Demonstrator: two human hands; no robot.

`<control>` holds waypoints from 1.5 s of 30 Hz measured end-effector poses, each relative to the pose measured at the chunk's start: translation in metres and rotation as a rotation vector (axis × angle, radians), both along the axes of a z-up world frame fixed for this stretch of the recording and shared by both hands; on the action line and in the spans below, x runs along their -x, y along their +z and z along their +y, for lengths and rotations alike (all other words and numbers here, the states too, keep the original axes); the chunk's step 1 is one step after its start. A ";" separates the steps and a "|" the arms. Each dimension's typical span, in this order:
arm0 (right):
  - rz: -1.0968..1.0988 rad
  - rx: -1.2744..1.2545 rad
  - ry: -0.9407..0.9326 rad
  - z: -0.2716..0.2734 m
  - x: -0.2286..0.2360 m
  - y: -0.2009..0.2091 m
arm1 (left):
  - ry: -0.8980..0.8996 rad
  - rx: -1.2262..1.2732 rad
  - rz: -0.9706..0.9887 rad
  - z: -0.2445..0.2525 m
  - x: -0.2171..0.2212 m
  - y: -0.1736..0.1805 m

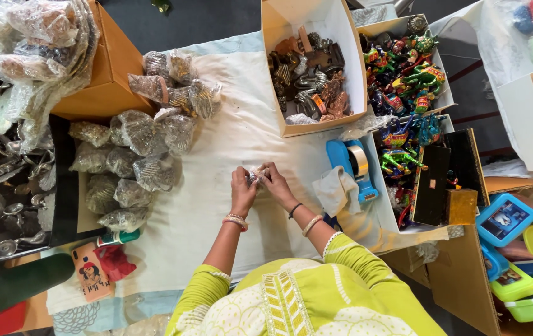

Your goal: The person wraps small decorative figurines in bubble wrap. They pick up a figurine from a box, place it on a sheet of bubble wrap, fold the wrap around it, and then place the wrapped item on a pile. The person repeats this process for multiple items.

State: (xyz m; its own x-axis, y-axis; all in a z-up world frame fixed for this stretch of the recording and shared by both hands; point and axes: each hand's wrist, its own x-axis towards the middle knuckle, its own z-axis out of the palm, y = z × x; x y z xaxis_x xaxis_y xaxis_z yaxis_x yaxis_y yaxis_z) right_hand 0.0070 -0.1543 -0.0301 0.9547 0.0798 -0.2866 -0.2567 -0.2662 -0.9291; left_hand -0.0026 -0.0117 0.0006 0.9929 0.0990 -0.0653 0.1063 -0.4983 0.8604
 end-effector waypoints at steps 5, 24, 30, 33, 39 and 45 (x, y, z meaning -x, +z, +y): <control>-0.103 0.058 0.057 0.001 -0.001 0.000 | -0.010 0.014 0.028 0.001 -0.001 -0.002; -0.075 -0.066 0.190 -0.017 -0.004 0.003 | -0.019 -0.049 0.114 0.000 -0.004 0.016; -0.246 0.156 0.144 -0.014 -0.002 -0.003 | -0.027 -0.019 0.036 0.002 -0.003 0.014; -0.178 0.129 0.194 -0.017 -0.009 0.007 | -0.039 -0.003 -0.024 0.003 -0.002 0.013; -0.053 -0.103 0.229 -0.023 -0.012 -0.004 | -0.034 -0.002 0.001 0.003 -0.003 0.014; -0.107 -0.103 0.190 -0.025 -0.003 0.003 | -0.030 0.079 0.035 0.006 -0.004 0.001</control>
State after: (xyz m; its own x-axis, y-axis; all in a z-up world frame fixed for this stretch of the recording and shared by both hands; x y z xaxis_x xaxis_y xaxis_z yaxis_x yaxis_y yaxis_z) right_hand 0.0096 -0.1791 -0.0269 0.9443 0.2842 -0.1661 -0.1101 -0.2027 -0.9730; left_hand 0.0017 -0.0053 0.0016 0.9923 0.0621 -0.1069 0.1233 -0.4327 0.8931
